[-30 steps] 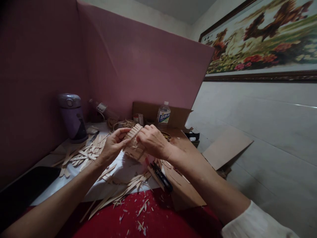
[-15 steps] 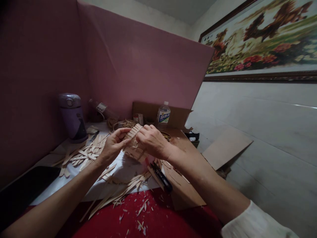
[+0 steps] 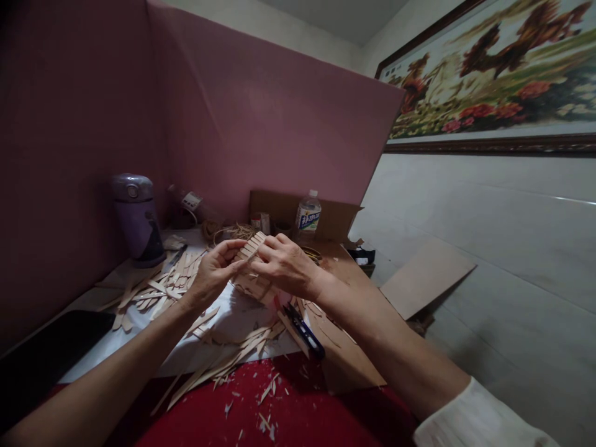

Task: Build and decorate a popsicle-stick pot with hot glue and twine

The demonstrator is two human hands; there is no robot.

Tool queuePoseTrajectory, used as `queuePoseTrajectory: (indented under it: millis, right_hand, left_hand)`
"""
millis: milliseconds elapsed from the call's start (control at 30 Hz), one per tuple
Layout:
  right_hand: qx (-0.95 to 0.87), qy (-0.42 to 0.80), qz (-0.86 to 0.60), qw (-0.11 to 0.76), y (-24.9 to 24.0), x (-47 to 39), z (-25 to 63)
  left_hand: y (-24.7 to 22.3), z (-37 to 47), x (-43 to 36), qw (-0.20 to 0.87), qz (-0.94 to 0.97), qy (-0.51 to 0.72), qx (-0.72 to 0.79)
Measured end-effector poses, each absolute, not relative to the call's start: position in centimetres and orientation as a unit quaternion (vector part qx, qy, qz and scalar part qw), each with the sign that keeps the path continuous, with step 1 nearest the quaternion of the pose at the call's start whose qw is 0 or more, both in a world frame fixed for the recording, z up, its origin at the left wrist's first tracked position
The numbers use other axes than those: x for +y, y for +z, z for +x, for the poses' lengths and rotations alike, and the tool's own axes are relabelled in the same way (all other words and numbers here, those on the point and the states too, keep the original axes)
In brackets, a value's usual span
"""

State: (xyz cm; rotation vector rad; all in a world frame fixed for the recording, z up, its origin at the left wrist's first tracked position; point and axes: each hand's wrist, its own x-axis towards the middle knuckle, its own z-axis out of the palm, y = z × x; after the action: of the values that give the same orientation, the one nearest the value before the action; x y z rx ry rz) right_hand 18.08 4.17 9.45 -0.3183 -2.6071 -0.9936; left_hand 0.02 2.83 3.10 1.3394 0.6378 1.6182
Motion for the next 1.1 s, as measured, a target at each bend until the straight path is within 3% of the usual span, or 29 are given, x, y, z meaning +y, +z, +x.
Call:
queuePoseTrajectory:
  millis: [300, 1100]
  right_hand:
    - [-0.928, -0.254, -0.155, 0.226, 8.52, 4.65, 18.43]
    - [-0.927, -0.251, -0.138, 0.243, 8.55, 4.52, 18.79]
  left_hand:
    - [3.19, 0.06, 2.65, 0.453, 0.54, 0.658, 0.263]
    - [3.07, 0.02, 2.84, 0.452, 0.541, 0.656, 0.269]
